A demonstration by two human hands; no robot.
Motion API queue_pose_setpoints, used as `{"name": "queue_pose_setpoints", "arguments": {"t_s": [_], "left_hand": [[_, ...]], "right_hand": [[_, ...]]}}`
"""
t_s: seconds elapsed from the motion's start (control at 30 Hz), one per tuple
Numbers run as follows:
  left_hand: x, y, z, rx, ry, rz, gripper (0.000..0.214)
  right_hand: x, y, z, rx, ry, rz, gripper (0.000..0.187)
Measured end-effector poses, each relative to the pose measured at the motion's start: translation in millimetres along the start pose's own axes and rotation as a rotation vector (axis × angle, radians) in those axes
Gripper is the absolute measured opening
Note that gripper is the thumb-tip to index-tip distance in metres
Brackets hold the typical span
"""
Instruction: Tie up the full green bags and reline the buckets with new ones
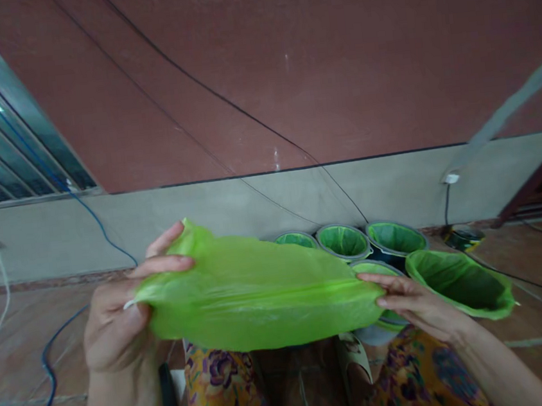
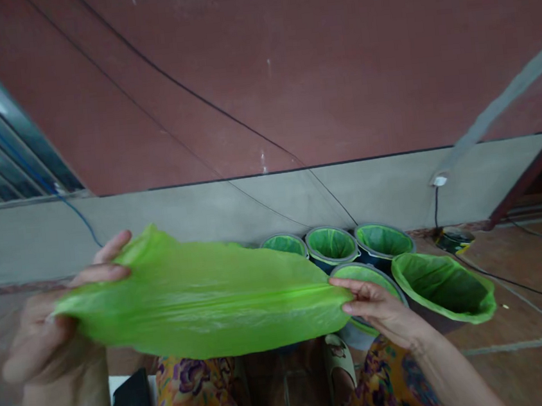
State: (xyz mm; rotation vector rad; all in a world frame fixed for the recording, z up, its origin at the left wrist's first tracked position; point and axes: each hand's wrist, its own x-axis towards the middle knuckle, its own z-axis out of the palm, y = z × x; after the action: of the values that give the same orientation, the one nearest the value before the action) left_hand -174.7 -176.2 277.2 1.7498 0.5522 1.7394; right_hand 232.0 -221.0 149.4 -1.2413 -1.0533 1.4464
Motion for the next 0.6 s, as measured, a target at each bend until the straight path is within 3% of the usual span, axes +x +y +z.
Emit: {"name": "queue_pose_setpoints", "arguments": {"t_s": [0.07,0.2,0.3,0.47,0.53,0.6], "left_hand": [[4,4,-0.6,0.157,-0.007,-0.018,0.024],[4,-10,-2.2,0.370,0.046,-0.229,0.021],[0,-30,-4.3,0.413,-0.137,-0.387,0.044],[-16,-63,-7.4,0.406,-0.452,-0.517,0.066],[-25,-77,-10.2,0.351,-0.489,-0.560,0.071],[-35,-91,-13.3,0.344,-0.452,-0.591,0.076]], "right_hand": [[0,2,3,-0.036,-0.026,0.024,0.060],[4,9,3,-0.146,-0.013,0.024,0.051],[10,14,-4,-0.295,0.081,-0.018,0.031],[20,21,-19,-0.455,0.322,-0.117,0.028],[24,24,-22,-0.424,0.444,-0.176,0.032],[28,29,-23,-0.367,0.542,-0.223,0.038]]}}
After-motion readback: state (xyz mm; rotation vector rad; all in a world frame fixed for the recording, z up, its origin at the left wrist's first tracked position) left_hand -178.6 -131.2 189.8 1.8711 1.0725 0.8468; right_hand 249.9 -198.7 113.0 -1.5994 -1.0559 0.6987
